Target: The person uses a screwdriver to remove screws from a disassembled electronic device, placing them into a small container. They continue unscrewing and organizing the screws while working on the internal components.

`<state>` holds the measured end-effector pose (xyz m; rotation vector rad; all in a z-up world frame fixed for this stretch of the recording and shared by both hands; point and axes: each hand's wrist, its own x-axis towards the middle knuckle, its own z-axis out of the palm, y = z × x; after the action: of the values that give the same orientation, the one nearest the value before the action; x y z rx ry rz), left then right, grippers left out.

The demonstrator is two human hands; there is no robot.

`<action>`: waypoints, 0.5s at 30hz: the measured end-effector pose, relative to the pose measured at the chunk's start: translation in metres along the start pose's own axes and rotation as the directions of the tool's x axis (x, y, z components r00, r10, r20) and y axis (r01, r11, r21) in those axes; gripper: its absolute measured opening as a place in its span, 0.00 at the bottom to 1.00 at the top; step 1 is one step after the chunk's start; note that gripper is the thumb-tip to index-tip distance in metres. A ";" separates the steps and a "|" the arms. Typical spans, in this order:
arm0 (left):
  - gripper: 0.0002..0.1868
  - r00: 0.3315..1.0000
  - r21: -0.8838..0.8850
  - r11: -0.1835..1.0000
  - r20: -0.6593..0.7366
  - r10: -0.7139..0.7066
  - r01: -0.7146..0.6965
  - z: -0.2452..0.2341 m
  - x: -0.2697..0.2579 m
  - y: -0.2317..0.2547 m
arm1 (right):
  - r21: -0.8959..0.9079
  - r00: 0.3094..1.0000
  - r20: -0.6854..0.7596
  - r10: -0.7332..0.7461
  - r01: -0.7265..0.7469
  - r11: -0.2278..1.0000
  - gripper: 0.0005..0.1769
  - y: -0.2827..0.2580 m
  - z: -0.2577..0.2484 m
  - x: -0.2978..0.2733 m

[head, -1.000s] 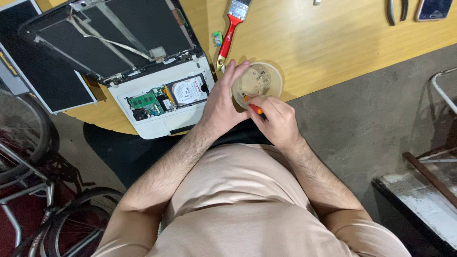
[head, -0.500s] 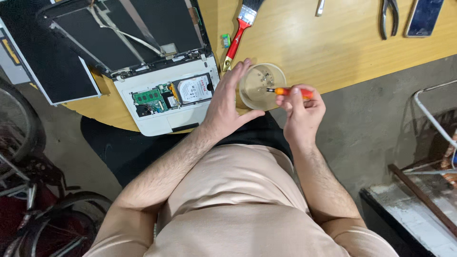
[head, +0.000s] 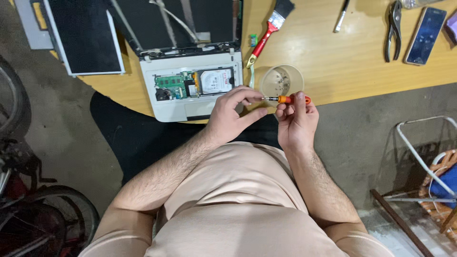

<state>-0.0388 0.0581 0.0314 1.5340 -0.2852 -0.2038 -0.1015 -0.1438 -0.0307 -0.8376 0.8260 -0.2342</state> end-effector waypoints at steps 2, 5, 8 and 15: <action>0.15 1.000 -0.008 1.000 -0.019 -0.001 0.000 -0.007 -0.004 0.003 | -0.012 1.000 0.016 -0.002 0.002 1.000 0.11 0.004 0.004 -0.003; 0.15 0.999 -0.023 1.000 -0.048 -0.007 0.006 -0.015 -0.011 0.002 | -0.044 0.999 0.034 -0.005 0.007 0.999 0.11 0.006 0.014 -0.009; 0.17 0.997 -0.029 0.999 -0.080 -0.021 0.019 -0.022 -0.016 0.003 | -0.081 0.999 0.054 -0.009 0.013 0.997 0.11 0.007 0.026 -0.016; 0.14 0.986 -0.002 0.997 -0.148 0.080 -0.081 -0.037 -0.020 0.010 | -0.101 0.992 0.111 0.062 -0.051 0.994 0.11 0.014 0.040 -0.026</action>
<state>-0.0469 0.0996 0.0397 1.5183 -0.2283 -0.0273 -0.0919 -0.0988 -0.0110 -0.9098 0.7573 -0.0953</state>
